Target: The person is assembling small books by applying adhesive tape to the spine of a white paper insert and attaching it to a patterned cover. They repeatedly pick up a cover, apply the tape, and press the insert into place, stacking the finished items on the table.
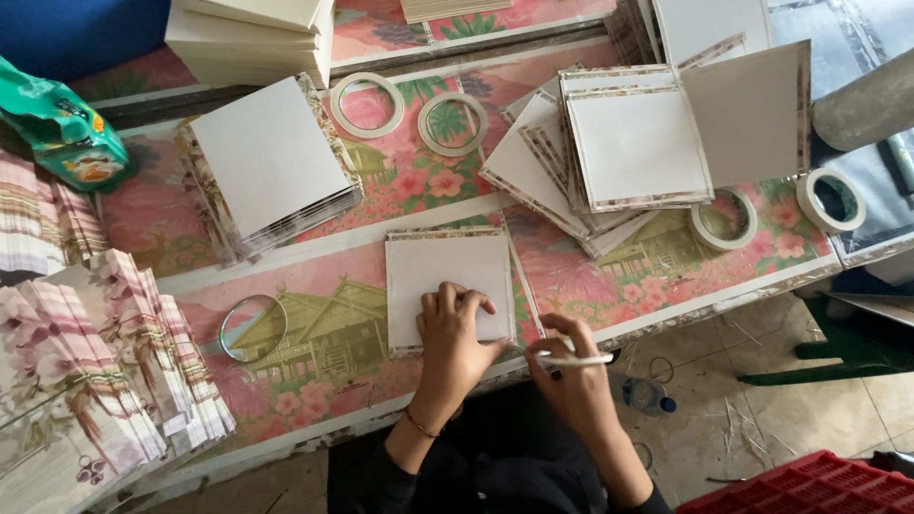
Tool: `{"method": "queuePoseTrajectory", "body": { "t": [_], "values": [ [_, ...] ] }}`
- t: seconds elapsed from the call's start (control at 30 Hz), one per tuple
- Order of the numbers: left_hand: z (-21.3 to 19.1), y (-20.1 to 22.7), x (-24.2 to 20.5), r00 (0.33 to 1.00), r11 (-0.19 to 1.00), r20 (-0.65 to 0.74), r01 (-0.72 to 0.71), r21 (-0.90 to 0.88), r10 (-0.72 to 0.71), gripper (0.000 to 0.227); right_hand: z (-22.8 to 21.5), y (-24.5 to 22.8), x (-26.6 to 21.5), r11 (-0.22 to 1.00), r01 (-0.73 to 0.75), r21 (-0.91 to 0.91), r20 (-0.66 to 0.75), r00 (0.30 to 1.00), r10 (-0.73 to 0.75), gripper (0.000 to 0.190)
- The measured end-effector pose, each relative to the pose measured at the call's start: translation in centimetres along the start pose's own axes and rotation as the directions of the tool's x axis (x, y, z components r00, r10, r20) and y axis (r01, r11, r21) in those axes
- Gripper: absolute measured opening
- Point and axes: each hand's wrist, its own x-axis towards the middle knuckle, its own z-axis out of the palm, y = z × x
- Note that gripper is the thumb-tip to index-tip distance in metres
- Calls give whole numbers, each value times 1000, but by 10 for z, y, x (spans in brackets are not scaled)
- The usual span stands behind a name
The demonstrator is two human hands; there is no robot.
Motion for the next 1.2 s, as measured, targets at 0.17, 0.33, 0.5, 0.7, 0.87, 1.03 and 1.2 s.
{"method": "queuePoseTrajectory", "body": {
  "t": [0.17,0.33,0.5,0.7,0.87,1.03,1.2],
  "values": [
    [-2,4,0,1000,1000,-23,8,16,-8,63,5,-31,-19,998,62,5,-238,970,-59,24],
    [-6,11,-20,989,944,-108,-66,322,106,88,-11,-41,-28,987,-24,-160,-203,979,-9,16],
    [-5,15,-65,981,941,21,-191,280,193,116,3,-13,-54,771,-628,-103,42,772,634,26],
    [-40,12,-54,957,957,61,-277,-87,282,73,-14,-2,-38,604,-671,430,103,701,705,34],
    [-100,-62,23,920,948,-332,-104,300,206,60,-78,6,24,803,-478,357,-357,725,589,31],
    [-151,-109,66,933,857,-350,111,504,85,84,-104,71,95,760,-470,449,-437,626,646,36],
    [-147,-145,75,916,869,-372,54,492,154,86,-111,100,132,763,-388,516,-389,688,613,33]
  ]
}}
